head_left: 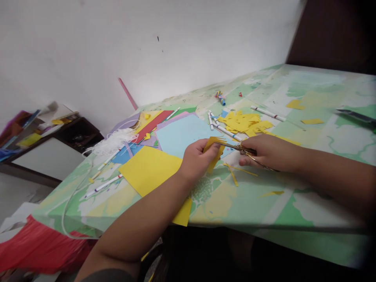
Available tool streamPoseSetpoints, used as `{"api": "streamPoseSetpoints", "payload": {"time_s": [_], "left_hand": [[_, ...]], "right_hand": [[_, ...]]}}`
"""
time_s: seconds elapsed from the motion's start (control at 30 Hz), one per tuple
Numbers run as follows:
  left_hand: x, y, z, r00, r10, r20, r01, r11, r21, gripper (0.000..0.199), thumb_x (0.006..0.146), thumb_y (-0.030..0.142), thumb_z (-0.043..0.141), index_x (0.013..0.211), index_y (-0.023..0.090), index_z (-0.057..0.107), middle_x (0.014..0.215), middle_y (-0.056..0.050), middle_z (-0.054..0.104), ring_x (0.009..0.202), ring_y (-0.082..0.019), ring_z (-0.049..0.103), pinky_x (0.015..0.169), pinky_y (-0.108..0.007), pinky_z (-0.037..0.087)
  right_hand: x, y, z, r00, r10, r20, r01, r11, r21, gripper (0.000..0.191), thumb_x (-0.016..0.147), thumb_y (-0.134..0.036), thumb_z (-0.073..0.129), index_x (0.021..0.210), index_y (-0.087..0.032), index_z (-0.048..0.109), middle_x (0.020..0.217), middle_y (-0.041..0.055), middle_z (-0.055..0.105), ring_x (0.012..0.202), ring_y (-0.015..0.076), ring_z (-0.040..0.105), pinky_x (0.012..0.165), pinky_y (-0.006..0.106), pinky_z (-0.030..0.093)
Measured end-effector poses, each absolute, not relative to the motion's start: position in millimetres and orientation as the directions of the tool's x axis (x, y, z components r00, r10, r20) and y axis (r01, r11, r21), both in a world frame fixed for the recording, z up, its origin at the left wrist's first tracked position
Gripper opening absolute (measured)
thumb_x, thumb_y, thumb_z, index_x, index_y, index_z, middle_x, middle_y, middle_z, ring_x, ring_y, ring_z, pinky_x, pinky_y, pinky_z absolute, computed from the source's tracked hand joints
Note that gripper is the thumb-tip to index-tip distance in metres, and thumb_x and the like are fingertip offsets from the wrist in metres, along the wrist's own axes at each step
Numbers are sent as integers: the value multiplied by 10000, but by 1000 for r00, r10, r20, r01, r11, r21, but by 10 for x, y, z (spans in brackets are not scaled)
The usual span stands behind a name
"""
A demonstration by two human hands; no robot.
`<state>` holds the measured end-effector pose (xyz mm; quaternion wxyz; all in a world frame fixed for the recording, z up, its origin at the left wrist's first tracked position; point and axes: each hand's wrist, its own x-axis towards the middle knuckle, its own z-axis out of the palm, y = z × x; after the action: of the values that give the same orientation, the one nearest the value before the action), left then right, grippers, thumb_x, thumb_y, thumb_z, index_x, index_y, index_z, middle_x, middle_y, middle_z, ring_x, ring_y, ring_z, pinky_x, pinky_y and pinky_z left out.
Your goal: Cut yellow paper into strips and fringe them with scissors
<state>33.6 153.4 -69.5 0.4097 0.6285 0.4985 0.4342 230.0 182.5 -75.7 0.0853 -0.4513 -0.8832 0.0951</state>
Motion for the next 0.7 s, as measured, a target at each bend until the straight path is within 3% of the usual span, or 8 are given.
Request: {"api": "streamPoseSetpoints", "payload": {"time_s": [0.5,0.7], "left_hand": [[321,1525,-696,125,975,183,303,-213,929,234,721,387,506,684,165,570,620,14,572,566,-96,536,496,-208,421],[319,1531,-687,155,979,130,253,-167,953,220,708,378,534,712,160,567,641,4,583,579,-107,560,496,-212,434]], "right_hand": [[2308,1844,-749,-567,822,50,791,561,-245,487,705,-655,367,634,-187,483,611,20,528,569,144,472,508,248,272],[2313,1865,-740,-552,833,40,801,543,-252,483,678,-664,405,620,-191,481,610,14,516,572,141,466,502,240,279]]}}
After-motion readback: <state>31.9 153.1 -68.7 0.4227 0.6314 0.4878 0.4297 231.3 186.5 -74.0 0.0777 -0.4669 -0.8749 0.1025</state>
